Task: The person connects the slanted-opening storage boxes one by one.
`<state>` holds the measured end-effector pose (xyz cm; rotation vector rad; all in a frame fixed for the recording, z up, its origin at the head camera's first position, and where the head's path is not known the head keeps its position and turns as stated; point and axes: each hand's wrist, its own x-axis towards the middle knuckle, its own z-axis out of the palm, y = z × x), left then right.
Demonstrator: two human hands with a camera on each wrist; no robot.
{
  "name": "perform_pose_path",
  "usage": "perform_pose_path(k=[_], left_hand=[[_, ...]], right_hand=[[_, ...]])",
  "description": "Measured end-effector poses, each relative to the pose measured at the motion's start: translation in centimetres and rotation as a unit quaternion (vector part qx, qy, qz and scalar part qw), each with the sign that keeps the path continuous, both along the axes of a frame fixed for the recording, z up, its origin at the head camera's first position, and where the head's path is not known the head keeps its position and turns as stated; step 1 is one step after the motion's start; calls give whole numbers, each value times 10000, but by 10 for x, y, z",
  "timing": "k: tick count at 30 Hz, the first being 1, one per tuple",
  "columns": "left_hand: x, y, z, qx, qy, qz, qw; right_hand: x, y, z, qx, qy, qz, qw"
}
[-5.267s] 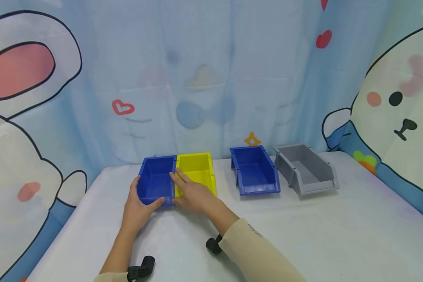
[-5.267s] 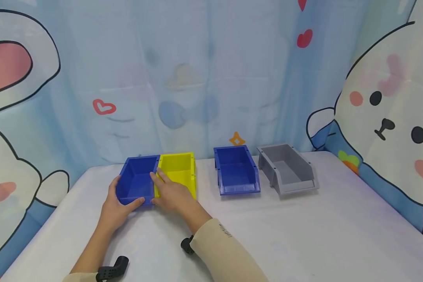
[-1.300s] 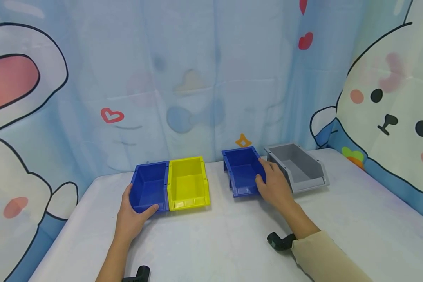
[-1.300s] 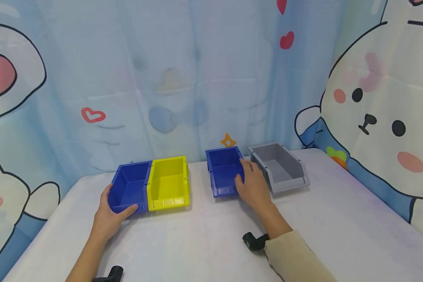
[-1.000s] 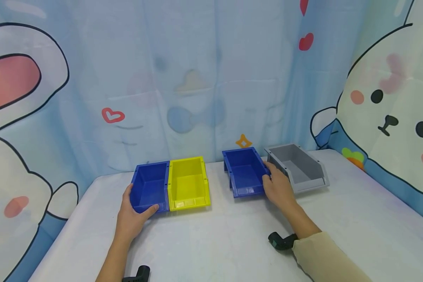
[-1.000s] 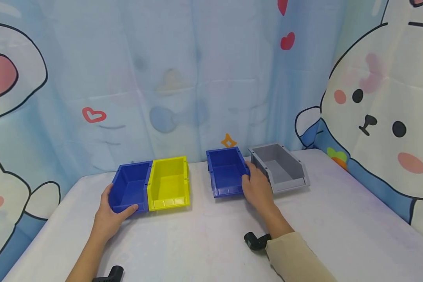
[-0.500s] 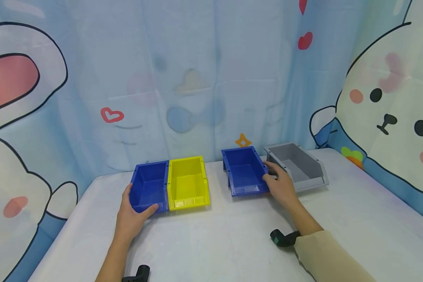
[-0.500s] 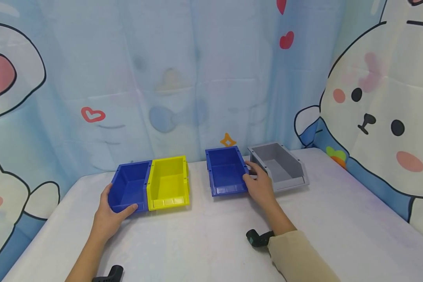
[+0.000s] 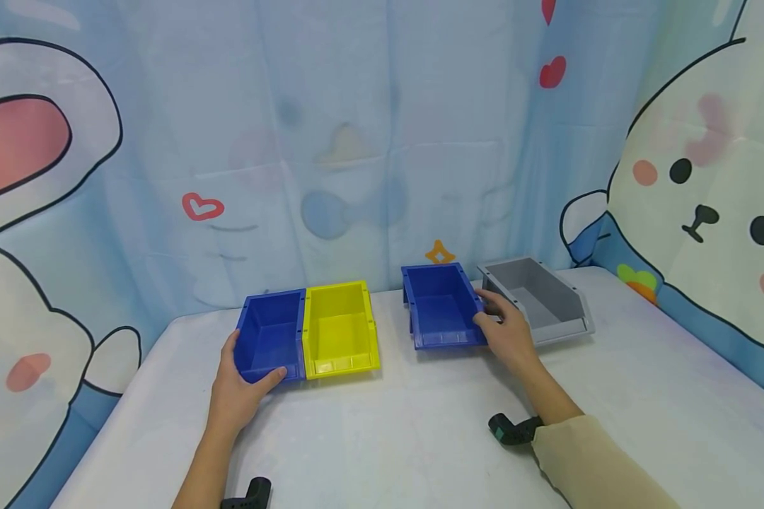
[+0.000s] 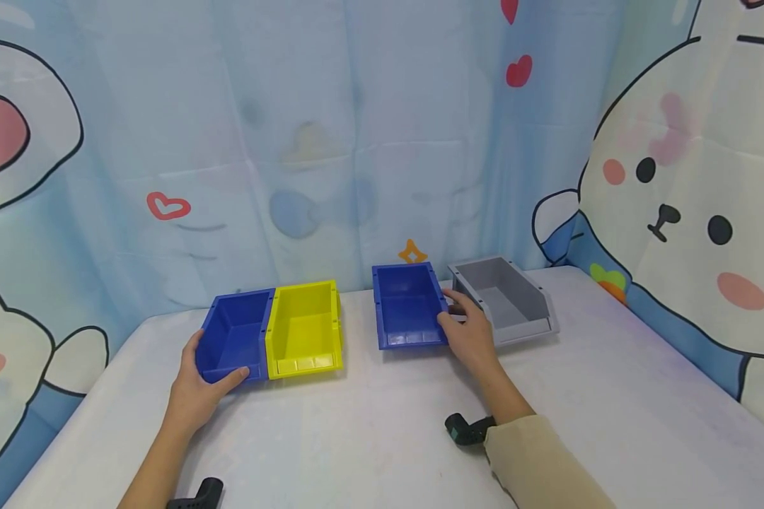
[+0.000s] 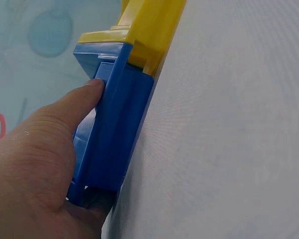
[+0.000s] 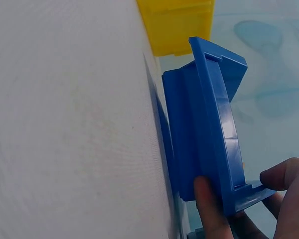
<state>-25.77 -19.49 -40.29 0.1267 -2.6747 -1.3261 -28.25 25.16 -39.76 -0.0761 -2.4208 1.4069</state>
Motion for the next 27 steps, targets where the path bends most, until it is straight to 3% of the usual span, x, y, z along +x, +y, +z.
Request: perform_pose_path(k=[21,27], left_hand=[[-1,1,-1,-5,10,19,10000],[0,1,-1,-13,81,-19,10000]], right_hand=[[-1,-9,3,-456,189,326,9983],[2,-15,8,-878,113,585,9944]])
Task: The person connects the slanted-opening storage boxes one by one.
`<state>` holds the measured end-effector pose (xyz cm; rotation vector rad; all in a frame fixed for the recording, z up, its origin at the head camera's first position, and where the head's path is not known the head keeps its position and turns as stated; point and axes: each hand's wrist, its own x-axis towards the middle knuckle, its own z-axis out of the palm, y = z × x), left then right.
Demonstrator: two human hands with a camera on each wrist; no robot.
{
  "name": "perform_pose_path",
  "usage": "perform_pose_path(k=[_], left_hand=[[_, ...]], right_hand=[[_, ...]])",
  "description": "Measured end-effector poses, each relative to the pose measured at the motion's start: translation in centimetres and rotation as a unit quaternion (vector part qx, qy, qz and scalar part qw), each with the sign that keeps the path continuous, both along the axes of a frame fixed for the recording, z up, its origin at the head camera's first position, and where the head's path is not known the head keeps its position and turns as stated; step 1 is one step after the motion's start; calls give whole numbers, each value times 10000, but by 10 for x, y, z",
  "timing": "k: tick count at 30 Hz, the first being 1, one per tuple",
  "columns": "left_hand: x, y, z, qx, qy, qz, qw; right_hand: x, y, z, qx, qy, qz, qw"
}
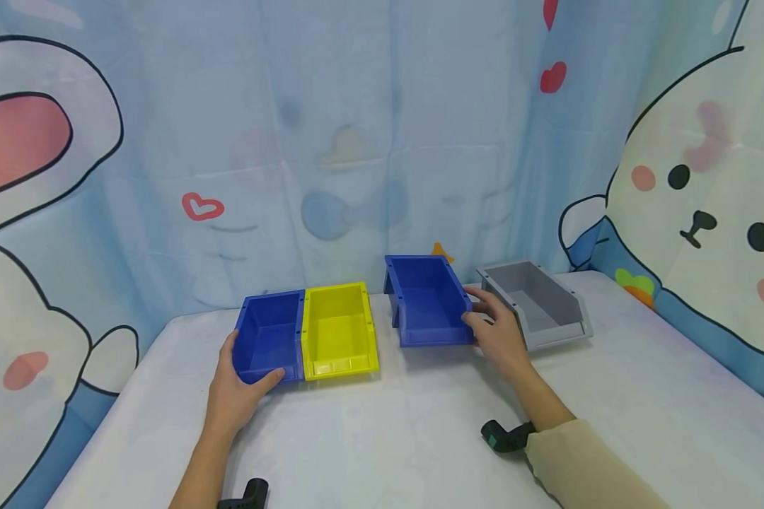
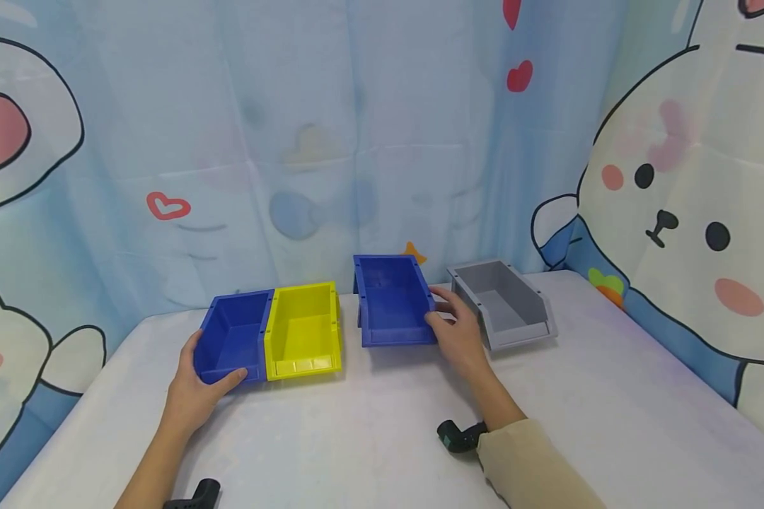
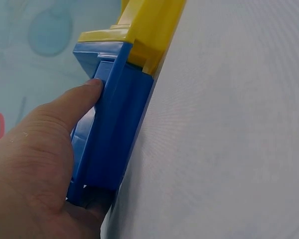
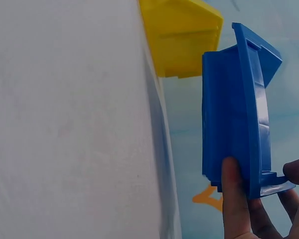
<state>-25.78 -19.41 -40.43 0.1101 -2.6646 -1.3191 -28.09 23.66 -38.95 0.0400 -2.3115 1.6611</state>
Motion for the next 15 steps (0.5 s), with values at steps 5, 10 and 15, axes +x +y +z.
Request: perform_pose_path(k=[5,10,15], left_hand=[[0,0,-1,27,46,-82,10000],[0,0,-1,19,56,-74,10000],[0,0,-1,-7,67,-64,10000]], right_hand=[[0,-4,2,-356,23,247,9991],[0,-10,3,-529,96,411,9977],[2,-18,7,-708,144,563,9958]])
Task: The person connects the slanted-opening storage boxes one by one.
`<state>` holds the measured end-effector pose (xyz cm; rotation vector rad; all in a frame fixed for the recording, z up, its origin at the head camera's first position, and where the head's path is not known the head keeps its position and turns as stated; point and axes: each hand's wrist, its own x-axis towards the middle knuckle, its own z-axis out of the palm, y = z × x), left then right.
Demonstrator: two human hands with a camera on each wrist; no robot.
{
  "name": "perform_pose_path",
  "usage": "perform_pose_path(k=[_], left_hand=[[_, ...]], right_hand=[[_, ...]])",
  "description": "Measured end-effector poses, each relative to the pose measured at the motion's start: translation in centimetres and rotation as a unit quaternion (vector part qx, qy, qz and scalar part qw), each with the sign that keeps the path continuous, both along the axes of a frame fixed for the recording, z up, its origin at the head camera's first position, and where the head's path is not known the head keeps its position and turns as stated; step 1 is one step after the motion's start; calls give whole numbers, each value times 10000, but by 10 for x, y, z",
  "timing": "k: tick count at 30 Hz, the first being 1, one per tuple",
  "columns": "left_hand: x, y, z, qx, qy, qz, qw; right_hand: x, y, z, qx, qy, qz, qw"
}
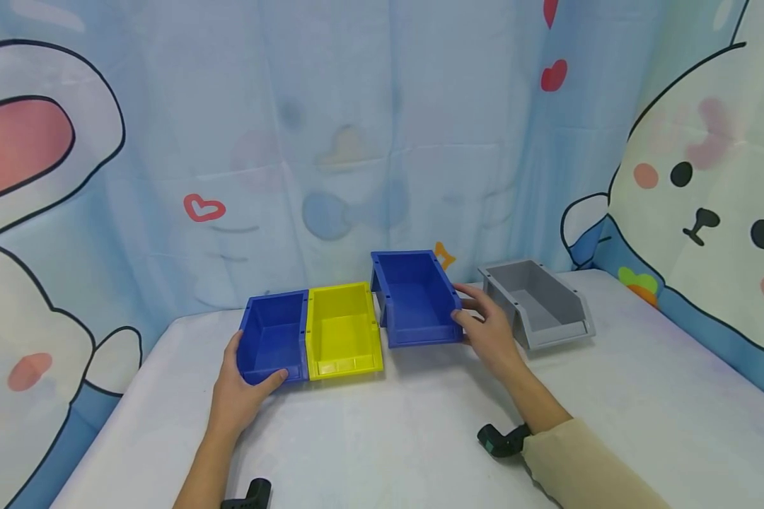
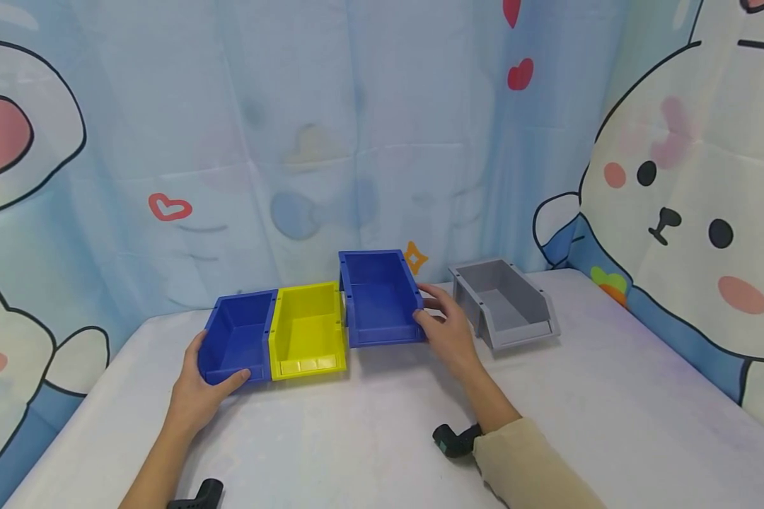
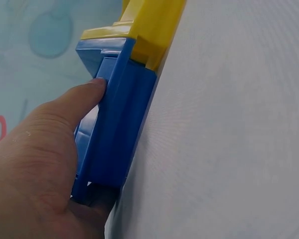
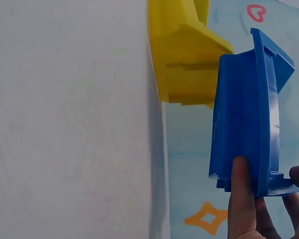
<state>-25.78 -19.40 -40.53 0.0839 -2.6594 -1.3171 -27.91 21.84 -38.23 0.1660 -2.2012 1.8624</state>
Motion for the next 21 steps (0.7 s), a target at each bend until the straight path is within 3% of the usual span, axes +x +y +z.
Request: perform_pose_path(k=[21], left_hand=[[0,1,-1,-68,19,1,10000]], right_hand=[[2,-4,3,-46,-90,38,9999]])
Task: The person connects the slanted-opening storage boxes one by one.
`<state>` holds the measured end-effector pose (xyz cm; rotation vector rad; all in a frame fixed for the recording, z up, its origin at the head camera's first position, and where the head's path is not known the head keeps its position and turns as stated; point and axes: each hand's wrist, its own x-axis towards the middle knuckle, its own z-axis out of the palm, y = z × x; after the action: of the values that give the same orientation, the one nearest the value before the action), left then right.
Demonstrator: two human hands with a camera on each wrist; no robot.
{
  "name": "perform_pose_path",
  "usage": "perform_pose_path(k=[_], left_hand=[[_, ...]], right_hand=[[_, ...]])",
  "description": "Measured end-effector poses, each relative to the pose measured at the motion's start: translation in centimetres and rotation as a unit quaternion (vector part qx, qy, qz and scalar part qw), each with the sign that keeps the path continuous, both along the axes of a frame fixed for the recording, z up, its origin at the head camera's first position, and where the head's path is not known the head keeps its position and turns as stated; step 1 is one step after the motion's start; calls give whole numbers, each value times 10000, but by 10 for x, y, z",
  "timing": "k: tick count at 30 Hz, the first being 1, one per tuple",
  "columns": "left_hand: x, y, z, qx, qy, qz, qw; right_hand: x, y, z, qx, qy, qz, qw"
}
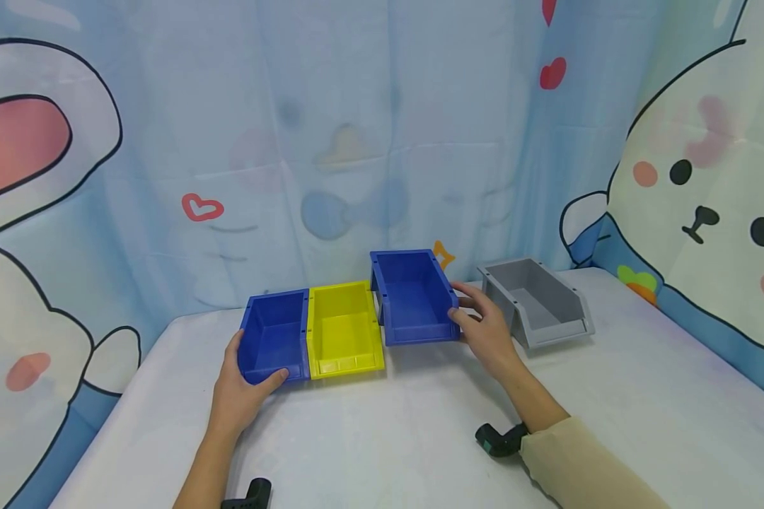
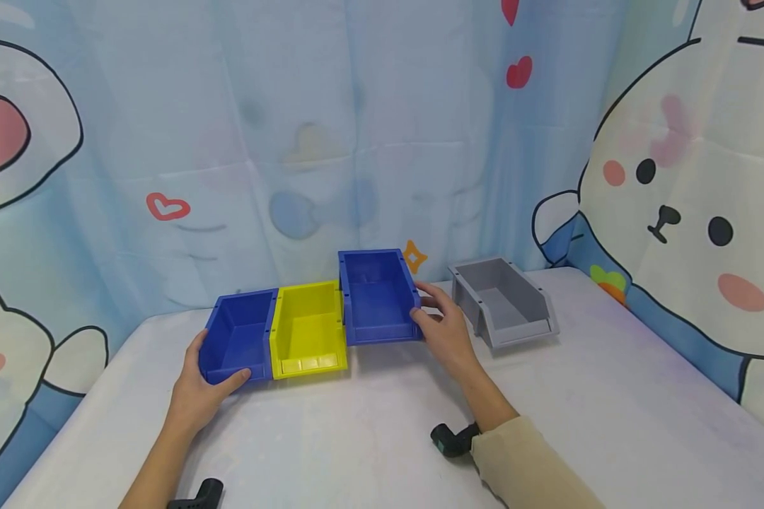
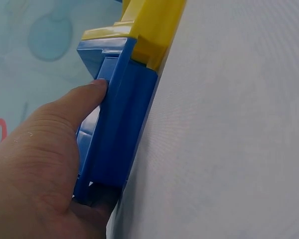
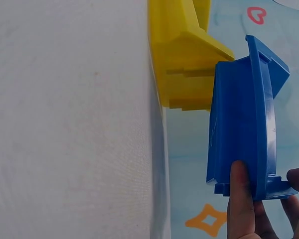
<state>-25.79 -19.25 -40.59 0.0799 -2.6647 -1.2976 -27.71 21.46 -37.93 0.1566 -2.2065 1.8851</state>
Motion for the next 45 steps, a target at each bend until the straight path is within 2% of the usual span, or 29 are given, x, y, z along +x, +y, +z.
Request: perform_pose_path(k=[22,35,39,42,45], left_hand=[[1,2,0,26,120,-47,9999],[-1,4,0,4,48,6,10000],[-1,5,1,-4,-10,5,10000],[-1,4,2,-2,-41,-1,10000],[-1,4,2,0,-49,1,10000]], right_hand=[[-1,0,-2,34,-5,-114,9999],[1,0,0,690,317,-264,9968],[0,-1,0,1267,553,-605,9885],[0,-4,1,1718,952,-987,9755],[1,-10,5,1947,1544,-1244,9606]])
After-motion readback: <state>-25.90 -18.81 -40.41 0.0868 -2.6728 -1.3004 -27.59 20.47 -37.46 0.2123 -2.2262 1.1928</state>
